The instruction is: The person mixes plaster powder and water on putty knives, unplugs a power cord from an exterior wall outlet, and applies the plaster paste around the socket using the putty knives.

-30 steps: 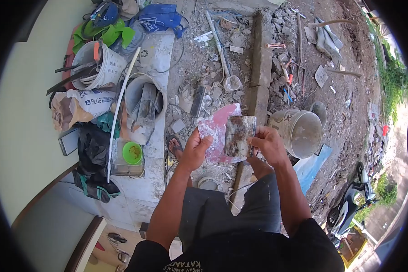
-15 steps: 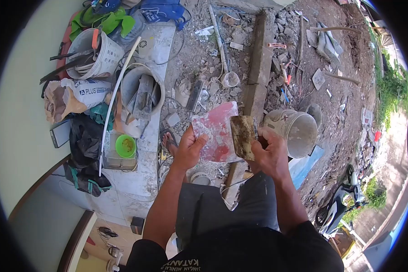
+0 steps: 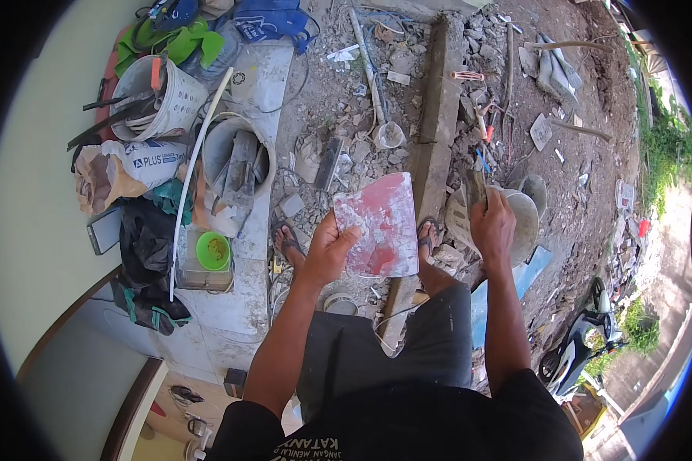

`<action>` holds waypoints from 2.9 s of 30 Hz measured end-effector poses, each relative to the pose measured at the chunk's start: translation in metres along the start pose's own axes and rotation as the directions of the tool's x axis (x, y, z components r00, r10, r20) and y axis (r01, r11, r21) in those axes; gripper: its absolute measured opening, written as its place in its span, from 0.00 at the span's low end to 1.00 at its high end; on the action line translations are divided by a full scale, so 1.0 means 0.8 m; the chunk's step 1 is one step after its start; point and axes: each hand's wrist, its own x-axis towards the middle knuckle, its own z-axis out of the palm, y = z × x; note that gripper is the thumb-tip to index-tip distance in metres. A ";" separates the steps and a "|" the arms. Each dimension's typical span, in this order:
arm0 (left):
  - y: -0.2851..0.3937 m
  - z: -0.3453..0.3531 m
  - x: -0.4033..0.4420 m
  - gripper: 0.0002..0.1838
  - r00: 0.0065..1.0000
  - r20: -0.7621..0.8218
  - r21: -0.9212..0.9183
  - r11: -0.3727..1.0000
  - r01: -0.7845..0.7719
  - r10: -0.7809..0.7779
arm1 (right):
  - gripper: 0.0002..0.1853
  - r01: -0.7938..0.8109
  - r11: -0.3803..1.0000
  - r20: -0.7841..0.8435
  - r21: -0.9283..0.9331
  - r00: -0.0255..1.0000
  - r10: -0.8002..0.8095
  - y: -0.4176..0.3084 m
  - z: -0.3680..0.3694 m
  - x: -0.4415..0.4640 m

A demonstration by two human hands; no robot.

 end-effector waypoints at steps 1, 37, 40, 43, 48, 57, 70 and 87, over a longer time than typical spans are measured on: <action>0.002 -0.001 0.000 0.20 1.000 0.002 0.004 1.000 -0.023 0.023 | 0.12 -0.043 0.999 -0.050 -0.023 0.998 0.041 0.011 0.009 0.004; 0.106 -0.332 -0.198 0.19 0.781 -0.580 -0.176 0.900 -0.398 0.232 | 0.06 -0.710 0.325 0.731 0.625 0.386 -0.563 -0.564 0.266 0.110; 0.115 -0.351 -0.220 0.17 0.705 -0.661 -0.109 0.896 -0.429 0.257 | 0.09 -0.490 0.461 0.669 0.740 0.460 -0.584 -0.628 0.274 0.130; 0.107 -0.377 -0.243 0.18 0.687 -0.676 -0.161 0.856 -0.492 0.268 | 0.10 -0.063 0.514 0.459 0.856 0.551 -0.697 -0.727 0.300 0.150; 0.104 -0.429 -0.275 0.19 0.620 -0.741 -0.199 0.797 -0.570 0.258 | 0.08 0.851 0.177 0.048 0.494 0.177 -0.983 -0.928 0.403 0.193; 0.069 -0.496 -0.311 0.18 0.465 -0.850 -0.147 0.733 -0.664 0.250 | 0.27 0.834 0.513 0.600 0.203 0.308 -0.738 -0.994 0.695 0.209; 0.031 -0.521 -0.303 0.18 0.464 -0.861 -0.193 0.710 -0.677 0.208 | 0.18 0.910 0.356 0.694 0.213 0.115 -0.710 -0.982 0.774 0.225; 0.076 -0.516 -0.246 0.17 0.463 -0.855 -0.192 0.687 -0.700 0.233 | 0.11 0.402 0.424 0.463 0.812 -0.001 -0.886 -0.929 0.400 0.202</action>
